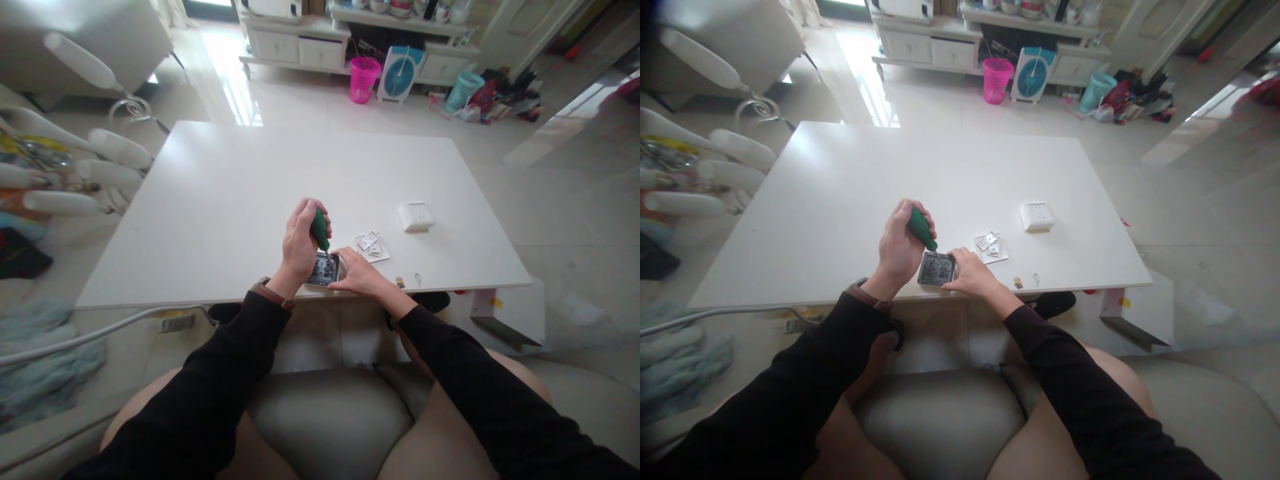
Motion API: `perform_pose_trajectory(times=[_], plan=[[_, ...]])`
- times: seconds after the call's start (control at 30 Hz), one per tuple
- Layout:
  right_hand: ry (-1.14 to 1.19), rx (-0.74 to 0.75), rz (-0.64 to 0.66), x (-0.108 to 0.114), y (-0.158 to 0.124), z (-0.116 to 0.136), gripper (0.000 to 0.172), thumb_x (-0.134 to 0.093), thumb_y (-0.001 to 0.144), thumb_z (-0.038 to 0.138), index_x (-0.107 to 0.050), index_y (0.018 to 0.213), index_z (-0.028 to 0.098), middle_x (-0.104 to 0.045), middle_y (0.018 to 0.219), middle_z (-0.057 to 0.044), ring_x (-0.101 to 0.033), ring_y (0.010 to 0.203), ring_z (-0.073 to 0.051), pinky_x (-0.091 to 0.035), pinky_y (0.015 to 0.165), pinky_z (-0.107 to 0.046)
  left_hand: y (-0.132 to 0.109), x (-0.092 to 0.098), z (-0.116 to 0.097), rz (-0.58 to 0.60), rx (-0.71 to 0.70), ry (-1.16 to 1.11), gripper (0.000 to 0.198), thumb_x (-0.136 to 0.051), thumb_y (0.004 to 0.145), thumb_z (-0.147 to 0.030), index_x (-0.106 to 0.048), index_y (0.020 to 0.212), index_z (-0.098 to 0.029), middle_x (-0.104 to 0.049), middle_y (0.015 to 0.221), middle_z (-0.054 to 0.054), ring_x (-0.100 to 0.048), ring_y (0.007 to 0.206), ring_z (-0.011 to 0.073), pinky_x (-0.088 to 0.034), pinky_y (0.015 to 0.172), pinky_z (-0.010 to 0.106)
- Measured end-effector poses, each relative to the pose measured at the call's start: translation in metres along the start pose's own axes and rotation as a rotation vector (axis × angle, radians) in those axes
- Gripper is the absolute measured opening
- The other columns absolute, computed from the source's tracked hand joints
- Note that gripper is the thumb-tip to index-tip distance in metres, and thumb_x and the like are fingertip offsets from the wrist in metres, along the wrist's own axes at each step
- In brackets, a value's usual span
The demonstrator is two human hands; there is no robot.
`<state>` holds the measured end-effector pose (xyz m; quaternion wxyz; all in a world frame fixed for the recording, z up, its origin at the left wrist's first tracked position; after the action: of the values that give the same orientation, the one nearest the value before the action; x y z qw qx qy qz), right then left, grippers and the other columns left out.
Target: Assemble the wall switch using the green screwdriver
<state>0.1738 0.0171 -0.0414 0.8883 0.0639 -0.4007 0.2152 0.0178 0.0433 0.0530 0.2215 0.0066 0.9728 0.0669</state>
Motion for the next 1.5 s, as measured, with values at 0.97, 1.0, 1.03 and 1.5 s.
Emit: perform_pose_trajectory(times=[0.97,1.0,1.03,1.5], plan=[[-0.009,0.017,0.015,-0.0008,0.0013,0.0009,0.074,-0.097,0.065,0.034,-0.059,0.126,0.017,-0.065,0.124,-0.013,-0.062,0.118,-0.031,-0.049,0.102,-0.046,-0.0002,-0.0026,0.0077,0.019,-0.030,0.058,0.037,-0.057,0.098,-0.056,-0.056,0.083,-0.023,-0.056,0.073,-0.001,-0.057,0.062,0.0104,-0.051,0.056,0.022],[-0.010,0.016,0.016,-0.0007,0.0014,0.0010,0.073,-0.097,0.065,0.034,-0.059,0.125,0.017,-0.065,0.123,-0.013,-0.062,0.117,-0.031,-0.049,0.102,-0.045,-0.0002,-0.0022,0.0080,0.015,-0.029,0.062,0.036,-0.057,0.098,-0.056,-0.056,0.083,-0.023,-0.057,0.073,-0.001,-0.057,0.063,0.0105,-0.051,0.056,0.022],[-0.012,0.015,0.017,-0.0008,0.0016,0.0009,0.072,-0.097,0.066,0.034,-0.059,0.125,0.018,-0.065,0.123,-0.012,-0.062,0.116,-0.031,-0.049,0.102,-0.045,-0.0003,-0.0020,0.0085,0.011,-0.025,0.069,0.036,-0.057,0.098,-0.056,-0.056,0.083,-0.023,-0.057,0.074,-0.001,-0.057,0.063,0.0106,-0.051,0.056,0.022],[-0.030,0.010,0.018,-0.0008,0.0023,0.0005,0.072,-0.097,0.065,0.035,-0.059,0.124,0.018,-0.064,0.122,-0.013,-0.061,0.116,-0.032,-0.049,0.102,-0.046,-0.0014,-0.0062,0.0060,0.067,0.013,0.055,0.032,-0.057,0.097,-0.053,-0.050,0.084,-0.024,-0.058,0.070,-0.002,-0.057,0.061,0.0112,-0.050,0.060,0.024]])
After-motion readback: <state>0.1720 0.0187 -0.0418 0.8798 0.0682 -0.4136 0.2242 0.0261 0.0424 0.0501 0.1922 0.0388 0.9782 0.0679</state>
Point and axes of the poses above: each hand's wrist, its own y-axis towards the middle knuckle, its own x-axis out of the back of the hand, z = x × y, the point moved 3 cm from there along y, towards the middle knuckle
